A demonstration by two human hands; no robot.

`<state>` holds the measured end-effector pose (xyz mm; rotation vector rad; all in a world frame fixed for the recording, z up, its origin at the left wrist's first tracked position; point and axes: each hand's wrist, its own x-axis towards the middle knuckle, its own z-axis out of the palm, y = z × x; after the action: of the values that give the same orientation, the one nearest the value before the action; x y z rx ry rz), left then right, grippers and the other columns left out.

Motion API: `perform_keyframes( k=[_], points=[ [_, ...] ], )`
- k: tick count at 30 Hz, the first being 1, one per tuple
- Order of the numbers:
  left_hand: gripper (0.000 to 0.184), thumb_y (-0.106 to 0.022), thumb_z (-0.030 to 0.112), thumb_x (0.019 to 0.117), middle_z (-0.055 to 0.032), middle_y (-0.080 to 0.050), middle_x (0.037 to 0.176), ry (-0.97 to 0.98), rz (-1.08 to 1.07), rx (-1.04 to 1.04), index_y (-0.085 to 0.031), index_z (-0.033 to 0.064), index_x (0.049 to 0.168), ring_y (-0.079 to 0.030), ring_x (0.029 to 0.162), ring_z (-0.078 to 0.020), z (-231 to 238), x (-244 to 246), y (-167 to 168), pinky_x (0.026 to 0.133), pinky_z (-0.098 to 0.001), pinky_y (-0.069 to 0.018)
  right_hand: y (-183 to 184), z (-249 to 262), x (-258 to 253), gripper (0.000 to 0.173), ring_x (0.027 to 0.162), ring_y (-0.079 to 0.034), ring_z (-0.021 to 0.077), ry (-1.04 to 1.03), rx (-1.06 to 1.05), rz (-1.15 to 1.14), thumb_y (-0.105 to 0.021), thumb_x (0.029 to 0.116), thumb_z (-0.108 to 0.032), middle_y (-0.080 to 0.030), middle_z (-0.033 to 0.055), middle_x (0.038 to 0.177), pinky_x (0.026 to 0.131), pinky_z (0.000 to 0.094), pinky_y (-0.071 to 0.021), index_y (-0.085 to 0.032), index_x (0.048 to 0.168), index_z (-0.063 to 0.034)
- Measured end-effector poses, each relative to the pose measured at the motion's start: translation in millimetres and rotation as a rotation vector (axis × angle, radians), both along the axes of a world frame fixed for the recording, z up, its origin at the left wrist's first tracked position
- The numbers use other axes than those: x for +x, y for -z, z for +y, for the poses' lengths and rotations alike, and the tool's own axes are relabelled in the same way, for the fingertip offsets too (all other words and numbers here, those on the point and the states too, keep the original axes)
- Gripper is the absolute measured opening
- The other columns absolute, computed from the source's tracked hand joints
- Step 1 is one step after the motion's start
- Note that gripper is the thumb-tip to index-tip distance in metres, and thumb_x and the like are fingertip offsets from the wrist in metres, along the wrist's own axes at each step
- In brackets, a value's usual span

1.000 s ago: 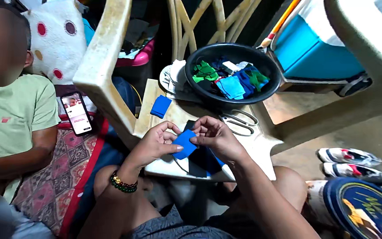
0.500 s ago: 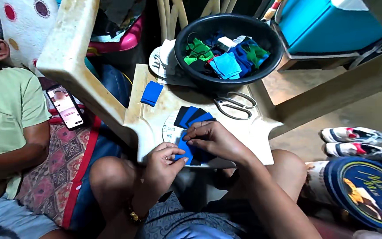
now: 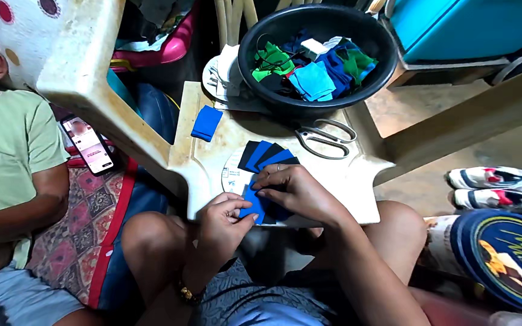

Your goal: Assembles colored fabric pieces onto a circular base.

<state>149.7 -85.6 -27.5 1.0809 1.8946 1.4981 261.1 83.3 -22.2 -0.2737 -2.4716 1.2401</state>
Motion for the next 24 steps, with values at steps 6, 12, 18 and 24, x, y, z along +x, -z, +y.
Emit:
perform_keyframes(
  k=[6,12,18,24],
  points=[
    [0.017,-0.078,0.002,0.0788,-0.0126,-0.068,0.098,-0.012,0.162,-0.027,-0.077,-0.0035,0.095,-0.061,0.072,0.0016,1,-1,5,0.062,-0.0094,-0.0505,3,-1,-2,0.009,0.089,-0.067,0.009,0.024,0.019,-0.001,-0.07,0.0871,0.0,-0.071,0.0083,0.092,0.082,0.022,-0.0538,-0.078,0.09,-0.0006],
    [0.018,-0.069,0.001,0.0825,-0.0124,-0.072,0.097,-0.012,0.189,-0.009,-0.075,-0.0049,0.099,-0.061,0.062,0.0014,-3,-6,4,0.056,-0.0117,-0.0515,5,-2,-3,0.009,0.089,-0.067,0.0095,0.025,0.026,-0.008,-0.071,0.0865,0.0,-0.071,0.0077,0.092,0.082,0.0222,-0.0538,-0.078,0.091,-0.0011],
    [0.017,-0.058,0.001,0.0891,-0.0083,-0.073,0.087,-0.066,0.258,0.015,-0.073,-0.0045,0.098,-0.058,0.058,0.0042,-9,-21,5,0.056,-0.0111,-0.0495,8,0,-3,0.009,0.089,-0.067,0.0089,0.019,0.046,0.01,-0.071,0.0861,-0.001,-0.071,0.0068,0.092,0.082,0.0218,-0.0543,-0.078,0.09,-0.0021],
    [0.016,-0.075,0.015,0.0849,-0.0094,-0.073,0.093,-0.012,0.463,-0.016,-0.077,0.001,0.093,-0.055,0.062,0.0006,-9,-22,10,0.055,-0.0112,-0.0435,8,-1,-3,0.009,0.089,-0.067,0.0086,0.027,0.049,0.007,-0.071,0.0856,-0.001,-0.072,0.006,0.093,0.082,0.0221,-0.0541,-0.079,0.09,-0.0026]
  ],
)
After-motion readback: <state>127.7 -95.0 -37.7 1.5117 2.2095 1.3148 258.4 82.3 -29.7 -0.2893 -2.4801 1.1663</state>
